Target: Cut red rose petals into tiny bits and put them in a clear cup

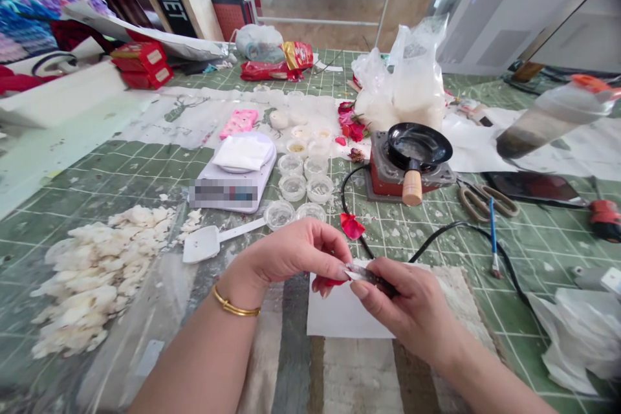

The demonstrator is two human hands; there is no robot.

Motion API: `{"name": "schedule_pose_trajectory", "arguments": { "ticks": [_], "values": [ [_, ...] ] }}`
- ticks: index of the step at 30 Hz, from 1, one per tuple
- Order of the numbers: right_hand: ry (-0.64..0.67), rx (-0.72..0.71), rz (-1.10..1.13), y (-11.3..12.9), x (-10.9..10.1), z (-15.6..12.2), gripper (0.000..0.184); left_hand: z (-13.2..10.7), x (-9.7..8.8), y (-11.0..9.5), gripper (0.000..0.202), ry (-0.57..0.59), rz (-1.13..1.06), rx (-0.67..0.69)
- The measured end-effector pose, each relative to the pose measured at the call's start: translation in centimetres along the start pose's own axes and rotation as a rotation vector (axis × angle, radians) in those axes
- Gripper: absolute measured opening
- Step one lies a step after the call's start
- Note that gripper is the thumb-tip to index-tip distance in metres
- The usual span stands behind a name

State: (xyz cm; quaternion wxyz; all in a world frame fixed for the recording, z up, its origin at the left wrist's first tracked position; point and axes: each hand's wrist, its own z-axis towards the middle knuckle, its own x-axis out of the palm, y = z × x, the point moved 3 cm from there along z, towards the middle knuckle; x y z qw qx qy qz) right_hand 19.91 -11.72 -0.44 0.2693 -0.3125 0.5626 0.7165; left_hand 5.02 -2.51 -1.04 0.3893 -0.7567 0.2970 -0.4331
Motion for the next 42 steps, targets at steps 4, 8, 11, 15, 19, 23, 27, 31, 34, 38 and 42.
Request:
{"name": "schedule_pose_trajectory", "arguments": {
  "ticks": [4,8,11,15,19,23,27,31,34,38,42],
  "values": [
    [0.018,0.0,0.014,-0.02,0.08,0.02,0.039,0.01,0.01,-0.05,0.01,0.0,-0.005,0.005],
    [0.044,0.008,0.036,-0.02,0.16,0.04,0.041,-0.02,0.01,-0.06,0.011,-0.001,-0.006,0.0],
    [0.046,0.009,0.04,0.0,0.15,0.08,0.04,-0.03,0.0,-0.09,0.012,-0.002,-0.003,-0.008],
    [0.054,0.01,0.041,0.05,0.12,0.11,0.04,-0.01,-0.01,-0.05,0.013,0.001,-0.007,-0.027],
    [0.057,0.019,0.038,0.13,0.11,0.12,0.041,-0.03,0.0,-0.01,0.013,0.011,-0.004,-0.031],
    [0.026,0.027,0.033,0.15,0.04,0.13,0.038,-0.09,-0.05,0.02,0.012,0.01,-0.011,-0.019],
    [0.024,0.035,0.039,0.12,0.1,0.13,0.037,-0.07,-0.05,0.05,0.013,0.014,-0.013,-0.015],
    [0.051,0.029,0.058,0.1,0.23,0.18,0.039,0.03,0.0,0.08,0.013,0.012,-0.013,-0.025],
    [0.062,0.031,0.058,0.03,0.26,0.17,0.04,0.03,0.05,0.04,0.013,0.01,0.001,-0.03],
    [0.069,0.03,0.053,-0.01,0.26,0.1,0.04,-0.04,0.05,-0.03,0.014,0.006,0.016,-0.036],
    [0.061,0.025,0.049,0.04,0.21,0.06,0.04,-0.1,0.0,-0.01,0.012,0.018,0.008,-0.031]
  ]
}}
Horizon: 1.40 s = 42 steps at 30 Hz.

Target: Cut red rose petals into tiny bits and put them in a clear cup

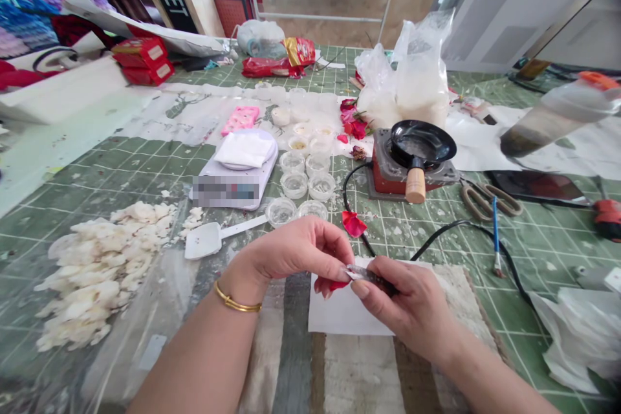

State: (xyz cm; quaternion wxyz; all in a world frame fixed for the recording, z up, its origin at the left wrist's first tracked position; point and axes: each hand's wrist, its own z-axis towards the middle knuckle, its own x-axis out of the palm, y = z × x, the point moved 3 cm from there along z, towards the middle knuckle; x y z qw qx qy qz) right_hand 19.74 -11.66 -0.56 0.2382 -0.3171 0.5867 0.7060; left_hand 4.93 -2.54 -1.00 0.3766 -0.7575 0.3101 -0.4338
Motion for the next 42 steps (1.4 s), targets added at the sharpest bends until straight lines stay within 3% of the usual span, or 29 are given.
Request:
{"name": "schedule_pose_trajectory", "arguments": {
  "ticks": [16,20,26,30,36,42],
  "values": [
    [-0.067,-0.003,0.035,-0.3,-0.5,-0.2,0.036,-0.1,0.0,-0.1,0.016,-0.007,0.036,0.04],
    [-0.055,-0.09,0.065,-0.2,-0.5,-0.4,0.037,0.0,0.2,-0.1,0.018,0.017,0.03,0.049],
    [-0.236,-0.281,-0.029,0.8,-0.5,-1.0,0.022,0.3,0.3,-0.1,0.019,-0.038,0.04,0.068],
    [-0.229,-0.346,-0.109,0.9,-0.4,-1.2,0.027,0.7,0.7,0.0,0.018,-0.067,0.058,0.057],
    [-0.257,-0.226,-0.09,0.4,-0.6,-0.7,0.014,1.1,1.0,0.2,0.013,-0.121,0.122,0.08],
    [-0.257,-0.099,-0.012,0.1,-0.4,-0.4,0.012,1.0,1.1,-0.1,0.006,-0.117,0.136,0.085]
  ]
}}
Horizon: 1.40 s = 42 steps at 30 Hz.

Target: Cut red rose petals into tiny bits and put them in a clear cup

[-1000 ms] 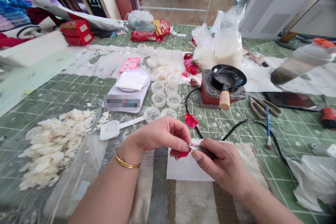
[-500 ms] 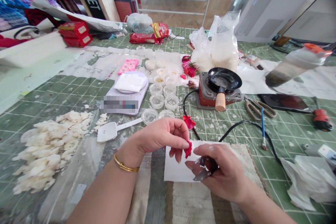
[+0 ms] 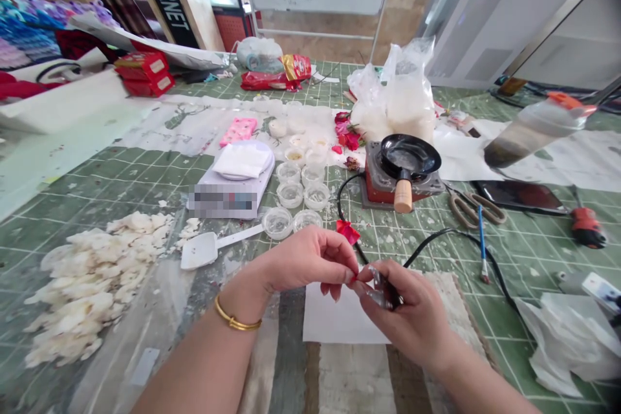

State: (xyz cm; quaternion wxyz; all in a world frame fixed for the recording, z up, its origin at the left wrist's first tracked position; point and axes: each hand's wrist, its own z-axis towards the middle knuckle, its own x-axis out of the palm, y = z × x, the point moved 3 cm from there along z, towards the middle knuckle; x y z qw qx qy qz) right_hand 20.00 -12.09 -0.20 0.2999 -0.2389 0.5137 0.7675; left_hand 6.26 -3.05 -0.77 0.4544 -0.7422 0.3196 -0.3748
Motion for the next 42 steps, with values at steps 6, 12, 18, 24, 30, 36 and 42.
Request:
{"name": "schedule_pose_trajectory", "arguments": {
  "ticks": [6,12,18,24,30,36,42],
  "values": [
    [-0.014,0.094,0.06,-0.2,-0.1,-0.1,0.01,-0.1,-0.3,0.3,0.008,-0.005,0.01,0.017],
    [0.01,0.199,0.136,-0.6,0.1,0.1,0.007,0.0,-0.8,0.4,0.01,-0.014,0.01,0.08],
    [0.033,0.191,0.137,-0.5,0.0,0.3,0.002,-0.1,-0.5,0.2,0.019,-0.013,-0.04,0.033],
    [0.031,0.138,0.139,-0.4,-0.1,0.0,0.004,-0.2,-0.2,0.2,0.02,0.012,-0.066,0.005],
    [0.08,0.17,0.247,-0.3,-0.3,0.0,0.003,-0.4,-0.2,0.1,0.017,0.027,-0.091,0.019],
    [0.1,0.081,0.221,0.0,-0.5,0.0,0.012,-0.5,0.1,0.1,0.011,0.052,-0.069,0.035],
    [0.041,0.133,0.193,-0.6,-0.1,-0.2,0.013,-0.3,0.4,-0.1,0.014,0.06,-0.062,0.061]
  ]
}}
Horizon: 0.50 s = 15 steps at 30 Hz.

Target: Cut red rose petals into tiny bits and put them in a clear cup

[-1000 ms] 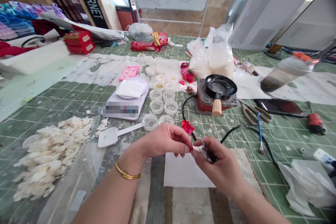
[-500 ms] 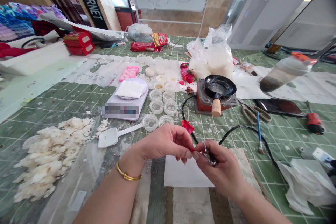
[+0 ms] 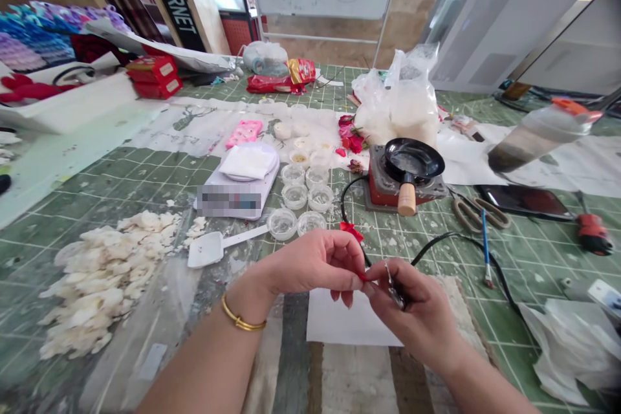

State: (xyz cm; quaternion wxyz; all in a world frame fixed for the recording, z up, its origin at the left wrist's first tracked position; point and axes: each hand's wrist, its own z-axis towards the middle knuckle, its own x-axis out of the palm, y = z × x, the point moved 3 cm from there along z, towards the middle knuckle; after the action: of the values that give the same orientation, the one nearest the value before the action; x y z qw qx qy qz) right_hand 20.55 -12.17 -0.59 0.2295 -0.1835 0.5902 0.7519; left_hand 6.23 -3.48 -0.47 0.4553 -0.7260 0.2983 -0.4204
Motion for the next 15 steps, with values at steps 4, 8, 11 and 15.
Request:
{"name": "schedule_pose_trajectory", "arguments": {
  "ticks": [4,8,11,15],
  "values": [
    [0.01,-0.008,0.033,-0.01,0.24,0.05,0.014,0.18,-0.07,0.05,0.01,-0.043,0.021,0.02],
    [0.033,0.06,0.098,-0.11,0.19,0.01,0.004,0.16,-0.03,0.09,0.011,-0.031,-0.018,0.041],
    [0.051,0.099,0.191,-0.27,-0.2,0.02,0.025,-0.06,-0.02,-0.23,0.011,-0.033,-0.076,0.082],
    [0.163,0.032,0.15,-0.13,-0.45,0.08,0.043,-0.47,-0.05,-0.7,0.011,-0.029,-0.126,0.129]
  ]
}}
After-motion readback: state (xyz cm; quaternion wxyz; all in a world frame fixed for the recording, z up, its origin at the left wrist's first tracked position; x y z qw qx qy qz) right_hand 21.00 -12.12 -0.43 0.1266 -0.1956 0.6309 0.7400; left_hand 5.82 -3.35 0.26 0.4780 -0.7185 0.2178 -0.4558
